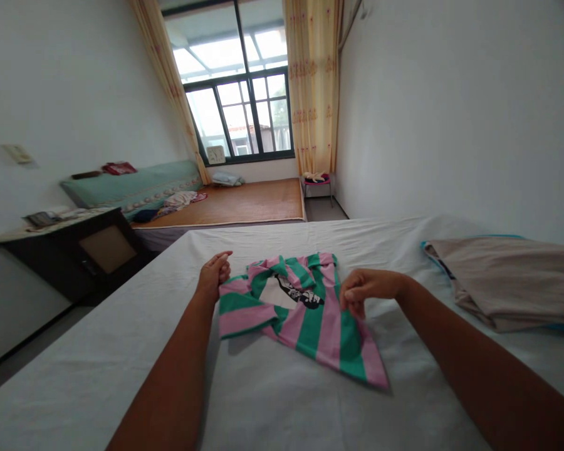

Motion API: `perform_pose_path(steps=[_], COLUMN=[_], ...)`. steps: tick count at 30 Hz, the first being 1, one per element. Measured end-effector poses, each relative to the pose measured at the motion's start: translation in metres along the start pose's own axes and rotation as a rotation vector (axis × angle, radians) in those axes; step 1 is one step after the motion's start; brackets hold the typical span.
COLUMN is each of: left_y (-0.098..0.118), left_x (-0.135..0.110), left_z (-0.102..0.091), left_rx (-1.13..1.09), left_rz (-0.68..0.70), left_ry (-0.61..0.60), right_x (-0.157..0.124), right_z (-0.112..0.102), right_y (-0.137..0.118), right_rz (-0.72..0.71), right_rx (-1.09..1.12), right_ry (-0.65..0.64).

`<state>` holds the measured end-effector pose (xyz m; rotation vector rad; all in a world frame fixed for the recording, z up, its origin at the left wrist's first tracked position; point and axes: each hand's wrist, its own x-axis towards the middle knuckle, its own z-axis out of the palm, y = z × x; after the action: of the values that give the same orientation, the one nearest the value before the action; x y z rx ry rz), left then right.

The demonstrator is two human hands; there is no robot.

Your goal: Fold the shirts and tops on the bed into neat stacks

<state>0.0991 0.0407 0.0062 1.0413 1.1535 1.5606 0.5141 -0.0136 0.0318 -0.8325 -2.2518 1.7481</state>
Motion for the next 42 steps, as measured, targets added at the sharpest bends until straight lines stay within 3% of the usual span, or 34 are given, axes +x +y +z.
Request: perform_pose_path(steps=[2, 5, 8, 12, 18, 23, 25, 29, 32, 36, 42], left_y=[0.0, -0.004, -0.015, -0.031, -0.033, -0.03, -0.031, -0.035, -0.036, -0.035, -0.029], left_x=[-0.002, -0.005, -0.007, -0.009, -0.015, -0.015, -0.014, -0.012, -0.011, -0.013, -0.016], left_z=[-0.003, -0.002, 0.006, 0.02, 0.026, 0.02, 0.018, 0.018, 0.019, 0.025, 0.052], left_rx=[0.087, 0.337, 0.602, 0.909, 1.179, 1.22, 1.218, 1.225, 1.253, 1.257, 1.278], left_rz=[-0.032, 0.05, 0.187, 0.335, 0.353, 0.323, 0.317, 0.334, 0.343, 0.399, 0.56], left_ry=[-0.055, -0.137, -0.283, -0.37, -0.435, -0.382, -0.357, -0.372, -0.374, -0.374, -0.464], right_x=[0.006, 0.02, 0.035, 0.062, 0.087, 0.075, 0.067, 0.051, 0.043, 0.036, 0.028], right_z=[-0.01, -0.025, -0.031, -0.032, -0.041, -0.057, -0.069, -0.092, -0.095, -0.089, -0.088], right_y=[0.016, 0.048, 0.078, 0.101, 0.09, 0.058, 0.055, 0.083, 0.116, 0.14, 0.136], right_rz=[-0.018, -0.069, -0.089, -0.033, -0.01, -0.092, -0.105, 0.07, 0.187, 0.171, 0.116], right_rx=[-0.013, -0.266, -0.518, -0.657, -0.597, -0.128, -0.006, -0.241, -0.416, -0.406, -0.383], right_ry=[0.332, 0.839, 1.028, 1.12, 0.998, 0.969, 1.031, 1.256, 1.293, 1.334, 1.268])
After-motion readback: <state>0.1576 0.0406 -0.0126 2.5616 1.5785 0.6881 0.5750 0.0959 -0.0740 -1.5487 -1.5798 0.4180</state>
